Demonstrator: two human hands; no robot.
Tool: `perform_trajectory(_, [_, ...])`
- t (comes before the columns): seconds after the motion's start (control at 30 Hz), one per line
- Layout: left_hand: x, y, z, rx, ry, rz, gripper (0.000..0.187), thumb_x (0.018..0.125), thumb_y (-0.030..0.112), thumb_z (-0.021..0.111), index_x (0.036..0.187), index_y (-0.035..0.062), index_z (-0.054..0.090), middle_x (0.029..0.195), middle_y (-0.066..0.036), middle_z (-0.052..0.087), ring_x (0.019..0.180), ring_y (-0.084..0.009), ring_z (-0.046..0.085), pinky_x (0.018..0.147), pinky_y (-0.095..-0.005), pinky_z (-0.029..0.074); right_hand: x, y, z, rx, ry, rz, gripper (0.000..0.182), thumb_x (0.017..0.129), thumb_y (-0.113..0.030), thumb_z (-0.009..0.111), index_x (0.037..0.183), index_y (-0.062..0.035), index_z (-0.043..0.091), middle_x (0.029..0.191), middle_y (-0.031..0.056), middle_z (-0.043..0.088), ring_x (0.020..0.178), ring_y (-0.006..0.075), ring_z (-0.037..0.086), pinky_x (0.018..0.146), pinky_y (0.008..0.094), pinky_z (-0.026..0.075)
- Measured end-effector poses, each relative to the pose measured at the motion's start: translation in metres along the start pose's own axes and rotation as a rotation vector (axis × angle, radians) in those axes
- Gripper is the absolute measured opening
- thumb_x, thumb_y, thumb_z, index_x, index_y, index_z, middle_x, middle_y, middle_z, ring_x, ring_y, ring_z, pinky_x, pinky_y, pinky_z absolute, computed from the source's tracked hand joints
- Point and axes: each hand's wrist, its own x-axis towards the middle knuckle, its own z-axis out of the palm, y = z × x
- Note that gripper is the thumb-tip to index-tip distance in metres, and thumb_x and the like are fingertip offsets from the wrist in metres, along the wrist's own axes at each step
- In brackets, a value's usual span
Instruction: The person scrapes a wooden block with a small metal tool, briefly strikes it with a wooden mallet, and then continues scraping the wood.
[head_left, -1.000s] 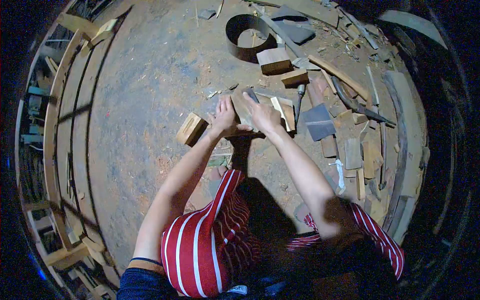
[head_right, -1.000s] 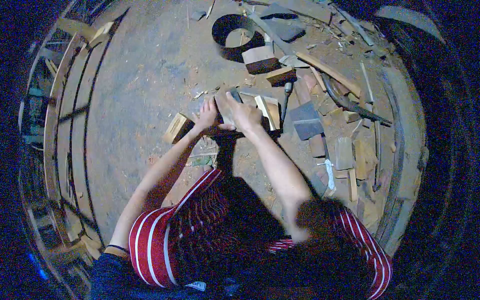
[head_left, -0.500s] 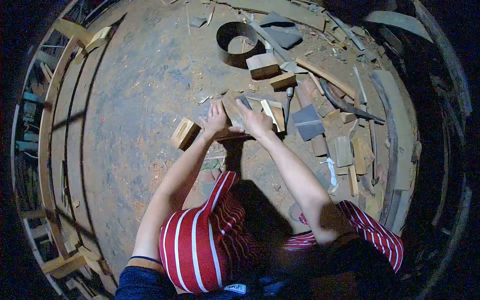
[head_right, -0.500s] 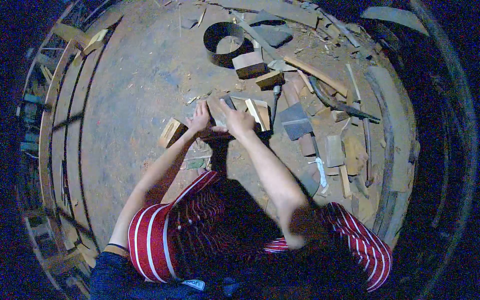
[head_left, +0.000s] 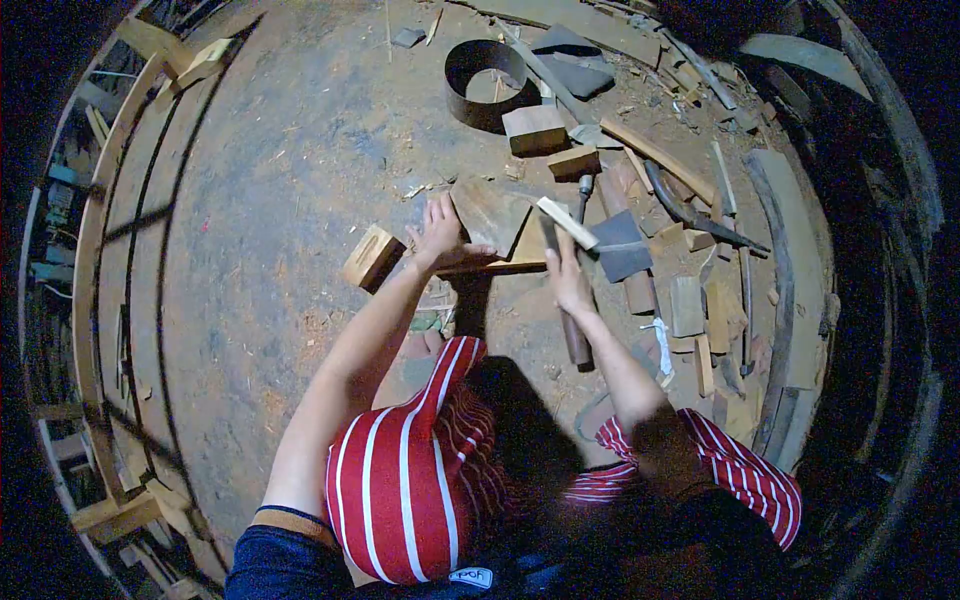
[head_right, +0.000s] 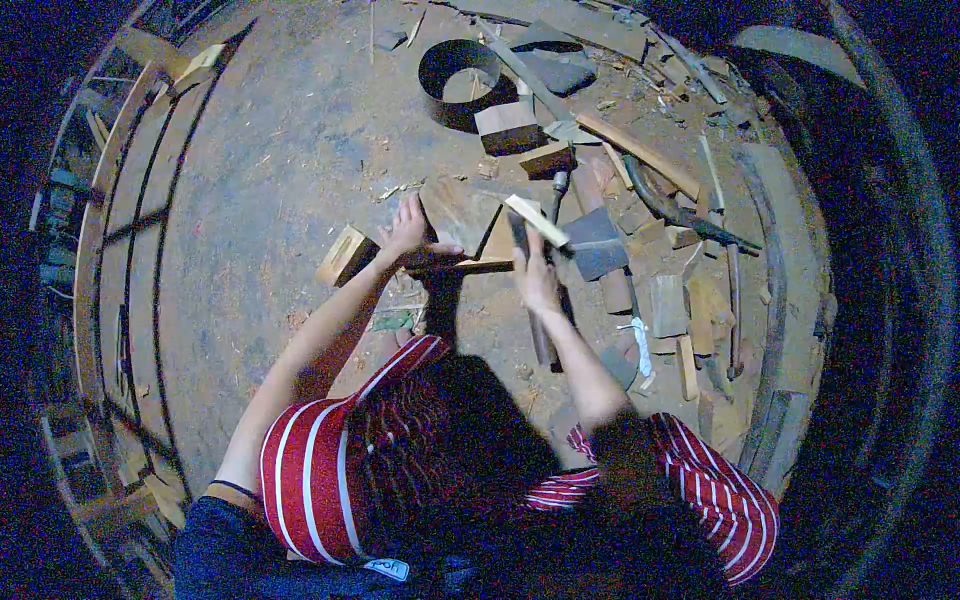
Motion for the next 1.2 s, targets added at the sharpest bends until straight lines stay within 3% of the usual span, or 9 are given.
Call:
perform_trajectory(0.1, [-0.025, 0.031, -0.036, 0.068, -0.08, -0.062, 0.137, 0.046, 0.066, 0.077, 0.143, 0.0026, 0.005, 0.149, -0.021, 0.011, 0.138, -0.0375, 0.01, 0.102, -0.0691, 0.013, 0.01, -0.039, -0.044, 0.073, -0.069, 0.359, 0.054, 0.096, -0.041, 0.034, 0.144, -0.0209, 0.021, 0.098, 0.0266, 0.061, 0.051, 0.031, 0.061, 0.056, 0.0426, 0.051])
perform_trajectory(0.17, [-0.005, 0.012, -0.021, 0.135, -0.111, -0.051, 0.136, 0.047, 0.066, 0.077, 0.144, 0.0043, 0.004, 0.15, -0.018, 0.011, 0.138, -0.0377, 0.01, 0.101, -0.0695, 0.012, 0.005, -0.042, -0.043, 0.205, -0.039, 0.196, 0.052, 0.096, -0.038, 0.035, 0.143, -0.0189, 0.024, 0.092, 0.0269, 0.062, 0.053, 0.0349, 0.061, 0.055, 0.0454, 0.05])
perform_trajectory(0.23, [0.008, 0.006, -0.011, 0.202, -0.153, -0.022, 0.134, 0.048, 0.066, 0.076, 0.144, 0.006, 0.003, 0.151, -0.015, 0.011, 0.138, -0.0379, 0.01, 0.101, -0.0699, 0.012, 0.006, -0.021, -0.017, -0.134, -0.06, -0.129, 0.051, 0.095, -0.034, 0.037, 0.143, -0.0214, 0.024, 0.077, 0.0269, 0.061, 0.054, 0.0381, 0.06, 0.053, 0.0487, 0.047])
perform_trajectory(0.27, [0.011, 0.004, -0.01, 0.221, -0.163, -0.018, 0.133, 0.049, 0.066, 0.075, 0.145, 0.0081, 0.003, 0.151, -0.012, 0.011, 0.138, -0.0378, 0.01, 0.101, -0.0706, 0.011, -0.007, -0.046, -0.031, -0.22, -0.17, -0.092, 0.051, 0.094, -0.029, 0.041, 0.142, -0.0257, 0.025, 0.066, 0.024, 0.06, 0.056, 0.0404, 0.059, 0.052, 0.0515, 0.045])
perform_trajectory(0.43, [-0.007, 0.015, -0.026, 0.2, -0.148, 0.02, 0.128, 0.052, 0.065, 0.074, 0.145, 0.0132, 0.004, 0.152, -0.005, 0.012, 0.138, -0.0381, 0.011, 0.099, -0.0733, 0.011, -0.028, -0.068, -0.033, -0.419, -0.269, -0.202, 0.055, 0.092, -0.026, 0.045, 0.143, -0.0303, 0.024, 0.062, 0.0225, 0.059, 0.057, 0.0389, 0.06, 0.052, 0.0514, 0.045])
perform_trajectory(0.77, [0.004, 0.002, -0.006, 0.231, -0.068, 0.035, 0.13, 0.049, 0.068, 0.072, 0.145, 0.0099, 0.006, 0.151, -0.007, 0.014, 0.137, -0.0391, 0.013, 0.098, -0.074, 0.011, 0.056, -0.108, 0.004, -0.42, -0.201, -0.22, 0.062, 0.085, -0.012, 0.041, 0.142, -0.0321, 0.026, 0.079, 0.0249, 0.063, 0.072, 0.0392, 0.064, 0.064, 0.0501, 0.05])
perform_trajectory(0.83, [-0.012, 0.022, -0.024, 0.225, -0.082, 0.016, 0.144, 0.037, 0.073, 0.075, 0.143, 0.005, 0.006, 0.149, -0.015, 0.015, 0.137, -0.0404, 0.012, 0.101, -0.0708, 0.013, 0.064, -0.099, 0.017, -0.446, -0.114, -0.319, 0.058, 0.086, -0.015, 0.043, 0.141, -0.0281, 0.029, 0.071, 0.0191, 0.064, 0.065, 0.0365, 0.065, 0.054, 0.0474, 0.05])
perform_trajectory(1.03, [-0.02, 0.024, -0.028, 0.149, -0.051, 0.082, 0.137, 0.042, 0.073, 0.073, 0.142, 0.0023, 0.011, 0.147, -0.018, 0.016, 0.136, -0.042, 0.015, 0.097, -0.074, 0.015, 0.001, -0.088, -0.017, -0.487, -0.236, -0.24, 0.06, 0.086, -0.014, 0.043, 0.142, -0.0301, 0.027, 0.065, 0.0202, 0.062, 0.06, 0.0374, 0.063, 0.051, 0.0496, 0.049])
perform_trajectory(1.2, [-0.011, 0.013, -0.015, 0.231, -0.018, 0.107, 0.136, 0.043, 0.076, 0.07, 0.143, 0.0036, 0.01, 0.146, -0.02, 0.02, 0.136, -0.042, 0.015, 0.097, -0.0736, 0.017, 0.037, -0.107, -0.001, -0.438, -0.174, -0.266, 0.055, 0.088, -0.022, 0.046, 0.141, -0.0282, 0.03, 0.064, 0.018, 0.062, 0.058, 0.035, 0.063, 0.049, 0.0484, 0.048])
